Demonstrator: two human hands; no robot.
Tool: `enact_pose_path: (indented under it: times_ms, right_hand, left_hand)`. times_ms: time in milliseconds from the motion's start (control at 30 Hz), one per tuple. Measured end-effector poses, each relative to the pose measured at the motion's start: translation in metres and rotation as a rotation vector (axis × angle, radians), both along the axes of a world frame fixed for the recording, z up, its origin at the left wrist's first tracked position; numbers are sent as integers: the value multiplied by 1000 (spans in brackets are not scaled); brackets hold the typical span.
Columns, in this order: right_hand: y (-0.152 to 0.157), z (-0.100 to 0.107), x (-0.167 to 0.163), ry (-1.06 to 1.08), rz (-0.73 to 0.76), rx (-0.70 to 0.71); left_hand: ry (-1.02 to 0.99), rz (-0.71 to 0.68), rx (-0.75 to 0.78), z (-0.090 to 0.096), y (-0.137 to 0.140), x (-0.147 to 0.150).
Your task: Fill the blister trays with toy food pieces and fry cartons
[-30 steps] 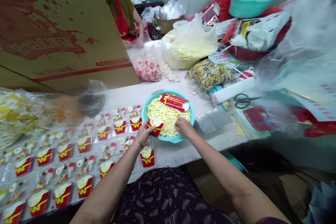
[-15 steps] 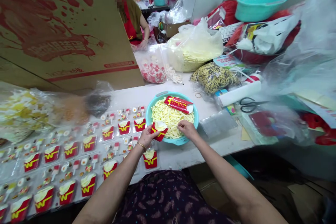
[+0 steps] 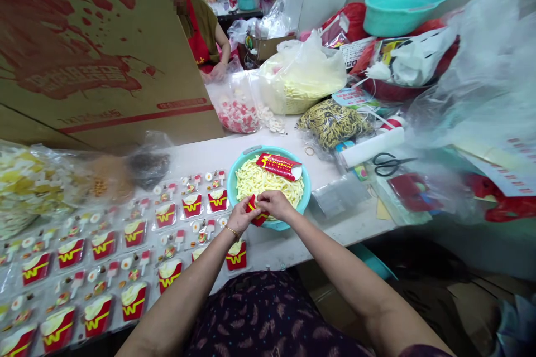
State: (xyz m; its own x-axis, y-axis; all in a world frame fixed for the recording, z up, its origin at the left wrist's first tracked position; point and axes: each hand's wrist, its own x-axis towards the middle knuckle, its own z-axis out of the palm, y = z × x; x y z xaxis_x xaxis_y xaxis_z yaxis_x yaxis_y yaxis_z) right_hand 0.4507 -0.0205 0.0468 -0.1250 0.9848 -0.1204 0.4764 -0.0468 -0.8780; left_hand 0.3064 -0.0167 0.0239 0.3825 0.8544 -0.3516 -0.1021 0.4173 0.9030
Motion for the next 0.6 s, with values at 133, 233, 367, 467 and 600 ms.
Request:
enact_pose_path:
  times_ms: [133, 233, 367, 467, 600]
  right_hand:
    - [3, 2, 24, 200, -149, -113]
    - [3, 9, 40, -18, -223, 67]
    - [-3, 14, 26, -199, -32, 213]
    - [-6, 12, 6, -161, 149, 202]
    - [-8, 12, 6, -43, 335, 141]
  left_hand:
    - [-111, 47, -121, 3, -1, 0]
    - [-130, 70, -141, 2, -1, -1]
    - [-108, 26, -107, -2, -1, 1]
    - [-55, 20, -49, -6, -2, 5]
    - [-21, -10, 10, -7, -9, 8]
